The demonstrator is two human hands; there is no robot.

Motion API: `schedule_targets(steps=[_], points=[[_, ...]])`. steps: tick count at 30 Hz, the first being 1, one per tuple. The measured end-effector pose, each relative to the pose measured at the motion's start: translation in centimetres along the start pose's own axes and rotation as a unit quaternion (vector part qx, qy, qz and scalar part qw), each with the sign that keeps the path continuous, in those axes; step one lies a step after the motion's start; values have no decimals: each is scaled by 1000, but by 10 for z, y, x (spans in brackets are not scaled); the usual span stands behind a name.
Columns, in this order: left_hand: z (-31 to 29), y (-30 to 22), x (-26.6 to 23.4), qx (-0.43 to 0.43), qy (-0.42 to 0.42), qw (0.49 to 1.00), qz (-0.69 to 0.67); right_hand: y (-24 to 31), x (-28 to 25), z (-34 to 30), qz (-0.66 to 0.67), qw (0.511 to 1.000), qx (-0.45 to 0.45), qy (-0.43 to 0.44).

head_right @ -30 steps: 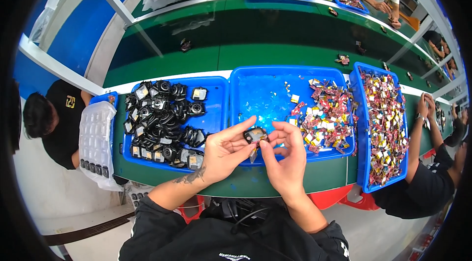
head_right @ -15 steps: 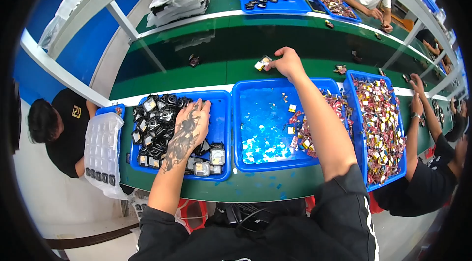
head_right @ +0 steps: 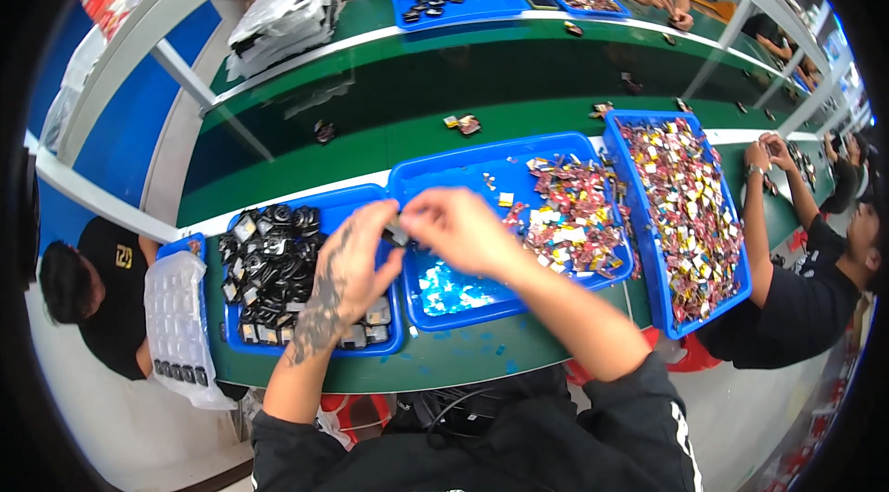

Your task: Assembling small electronic components into frames at a workbench.

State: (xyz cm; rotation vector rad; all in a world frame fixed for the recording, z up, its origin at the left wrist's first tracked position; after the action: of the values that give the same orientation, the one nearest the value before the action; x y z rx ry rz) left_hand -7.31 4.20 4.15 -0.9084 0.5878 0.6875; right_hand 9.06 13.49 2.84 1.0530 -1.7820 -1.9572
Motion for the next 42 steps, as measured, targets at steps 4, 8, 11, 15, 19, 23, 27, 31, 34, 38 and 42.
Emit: schedule_targets(steps=[4, 8, 11, 15, 19, 23, 27, 31, 34, 38, 42], points=[[-8, -36, 18, -145, -35, 926, -347, -7, 17, -40, 174, 978, 50, -102], [-27, -13, 45, -248, -32, 827, -503, -14, 20, -55, 172, 976, 87, -104], [-25, -11, 47, -346, -86, 686, -635, -23, -13, -60, 178, 977, 75, -90], [-26, 2, 46, -370, -116, 648, -656, -15, -58, -55, -458, 868, -162, -99], [-28, -3, 50, -356, -124, 615, -692, -27, -60, -47, -514, 834, -201, 7], [-29, -9, 41, -416, -126, 535, -724, -24, -62, -52, -394, 892, -182, -129], [-27, -13, 38, -377, -95, 574, -721, -10, -33, -71, 87, 979, -26, -180], [-28, -23, 42, -255, -18, 811, -527, 3, -9, -77, 183, 974, 8, -135], [-26, -34, 35, -224, -14, 896, -383, 6, 9, -78, 162, 976, -26, -146], [-33, -29, 35, -152, -55, 927, -338, 12, 18, -84, 145, 980, -25, -133], [-35, -28, 30, -129, -53, 931, -338, 9, 8, -86, 116, 990, -29, -79]])
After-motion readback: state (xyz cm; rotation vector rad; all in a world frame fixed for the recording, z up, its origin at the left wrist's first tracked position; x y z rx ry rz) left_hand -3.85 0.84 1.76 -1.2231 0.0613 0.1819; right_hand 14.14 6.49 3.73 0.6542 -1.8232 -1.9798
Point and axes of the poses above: each hand's wrist, its own z-axis towards the middle knuckle, its own x-axis out of the palm, y = z × x, the point moved 1 cm from there along z, towards the middle knuckle, and after that the axes turned 7 degrees about -z, right-handed, at the moved point
